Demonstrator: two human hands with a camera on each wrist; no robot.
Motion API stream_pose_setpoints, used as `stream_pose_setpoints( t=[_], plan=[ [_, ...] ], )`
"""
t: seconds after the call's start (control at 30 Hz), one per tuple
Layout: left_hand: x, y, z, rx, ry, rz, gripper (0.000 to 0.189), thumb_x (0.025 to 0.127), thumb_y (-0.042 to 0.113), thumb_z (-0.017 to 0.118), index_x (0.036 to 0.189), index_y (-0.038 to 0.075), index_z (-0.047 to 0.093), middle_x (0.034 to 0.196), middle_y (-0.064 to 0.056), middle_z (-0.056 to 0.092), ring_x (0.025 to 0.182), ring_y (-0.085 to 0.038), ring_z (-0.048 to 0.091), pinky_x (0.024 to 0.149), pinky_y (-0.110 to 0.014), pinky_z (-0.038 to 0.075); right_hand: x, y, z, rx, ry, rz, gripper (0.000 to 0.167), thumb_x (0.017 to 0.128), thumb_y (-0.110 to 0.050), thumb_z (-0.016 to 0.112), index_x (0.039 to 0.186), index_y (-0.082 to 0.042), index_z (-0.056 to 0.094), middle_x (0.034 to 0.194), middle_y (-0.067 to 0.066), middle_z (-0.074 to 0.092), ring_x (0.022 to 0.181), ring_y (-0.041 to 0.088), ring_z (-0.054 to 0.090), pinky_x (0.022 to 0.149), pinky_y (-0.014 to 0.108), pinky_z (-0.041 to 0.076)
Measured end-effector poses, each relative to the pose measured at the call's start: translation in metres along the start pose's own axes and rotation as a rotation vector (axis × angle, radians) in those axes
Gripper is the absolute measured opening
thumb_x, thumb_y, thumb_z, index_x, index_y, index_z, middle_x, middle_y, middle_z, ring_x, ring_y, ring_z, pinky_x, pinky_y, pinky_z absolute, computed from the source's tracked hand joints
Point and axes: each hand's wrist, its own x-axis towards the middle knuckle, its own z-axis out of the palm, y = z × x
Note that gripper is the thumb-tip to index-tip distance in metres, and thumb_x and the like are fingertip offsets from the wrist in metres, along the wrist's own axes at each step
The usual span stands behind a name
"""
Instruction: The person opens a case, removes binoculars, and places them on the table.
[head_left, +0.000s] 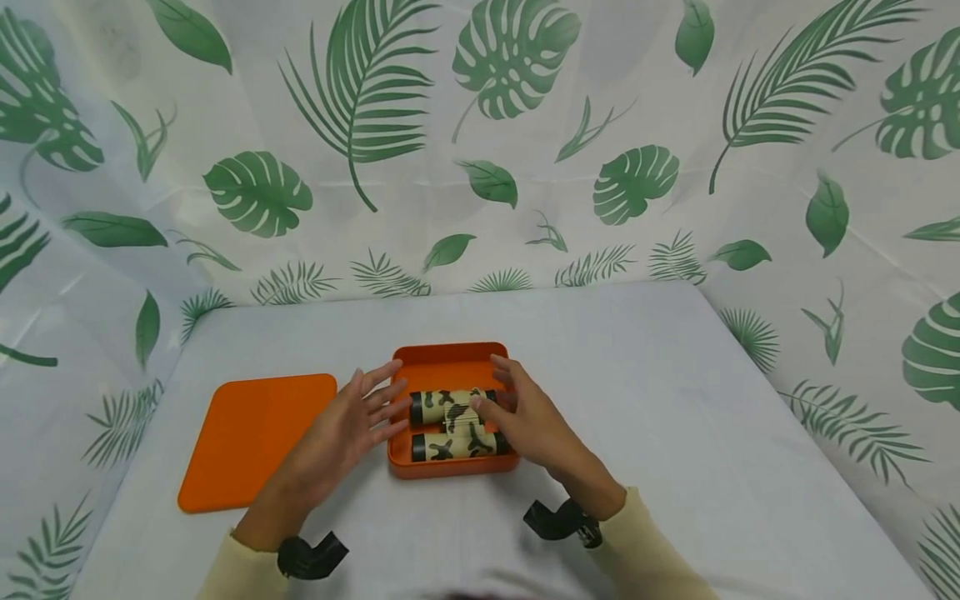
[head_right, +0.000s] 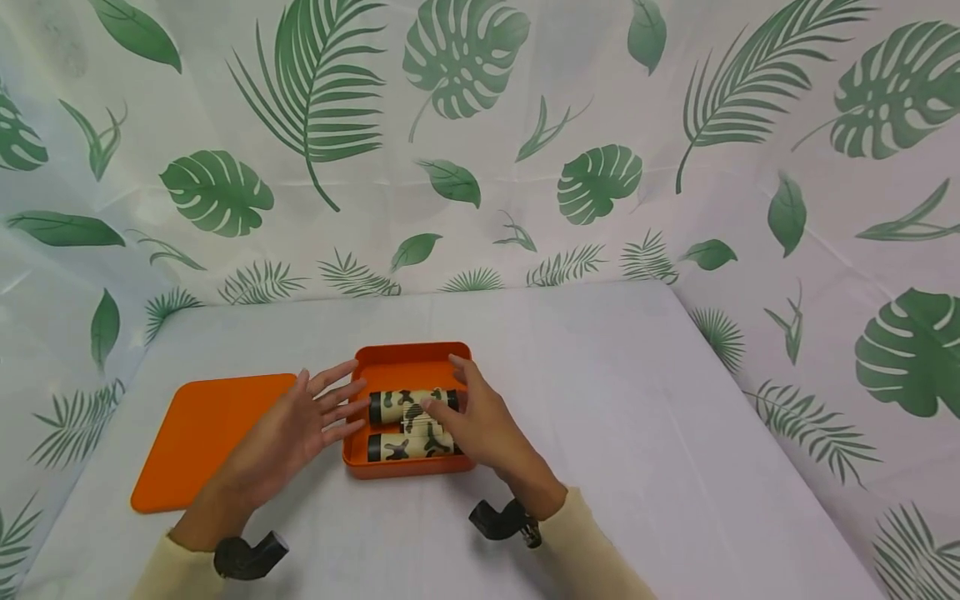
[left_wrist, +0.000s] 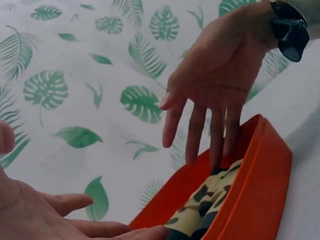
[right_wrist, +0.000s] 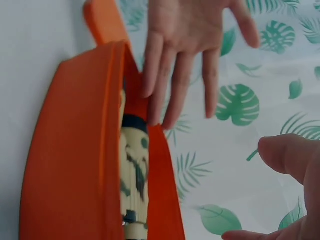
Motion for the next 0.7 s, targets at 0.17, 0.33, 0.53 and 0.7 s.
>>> stream_pose_setpoints(
  t=[0.17, 0.33, 0.53, 0.7],
  plan=[
    [0.001, 0.002, 0.0, -0.111, -0.026, -0.026, 0.079, 0.111, 0.065, 0.019, 0.173, 0.016, 0.008, 0.18, -0.016, 0.005, 0.166, -0.044, 0.01, 0.131, -0.062, 0.022, -0.002, -0.004, -0.004, 0.068, -0.036, 0.052, 0.081, 0.105, -0.051, 0.063, 0.169, -0.022, 0.023, 0.173, 0.014, 0.032, 0.154, 0.043, 0.041, 0.122, 0.068, 0.038],
    [0.002, 0.001, 0.001, -0.178, -0.075, -0.046, 0.079, 0.112, 0.064, 0.018, 0.173, 0.015, 0.005, 0.18, -0.017, -0.005, 0.166, -0.045, 0.0, 0.131, -0.067, 0.014, -0.001, -0.005, -0.006, 0.164, -0.068, 0.098, 0.078, 0.108, -0.046, 0.06, 0.17, -0.019, 0.021, 0.175, 0.014, 0.028, 0.158, 0.041, 0.035, 0.126, 0.065, 0.034],
    [0.003, 0.002, 0.008, -0.147, -0.055, -0.092, 0.078, 0.112, 0.062, 0.026, 0.173, 0.018, 0.006, 0.18, -0.016, -0.008, 0.166, -0.047, -0.004, 0.129, -0.072, 0.013, -0.001, -0.006, -0.005, 0.191, -0.087, 0.126, 0.081, 0.108, -0.042, 0.06, 0.171, -0.016, 0.017, 0.176, 0.014, 0.024, 0.161, 0.04, 0.03, 0.128, 0.063, 0.031],
    [0.006, 0.001, 0.017, -0.134, -0.02, -0.139, 0.08, 0.111, 0.064, 0.032, 0.173, 0.022, 0.002, 0.179, -0.014, -0.013, 0.166, -0.046, -0.006, 0.129, -0.072, 0.012, 0.0, -0.007, -0.001, 0.165, -0.082, 0.16, 0.085, 0.106, -0.046, 0.062, 0.172, -0.016, 0.017, 0.177, 0.013, 0.023, 0.163, 0.04, 0.023, 0.129, 0.068, 0.021]
  ],
)
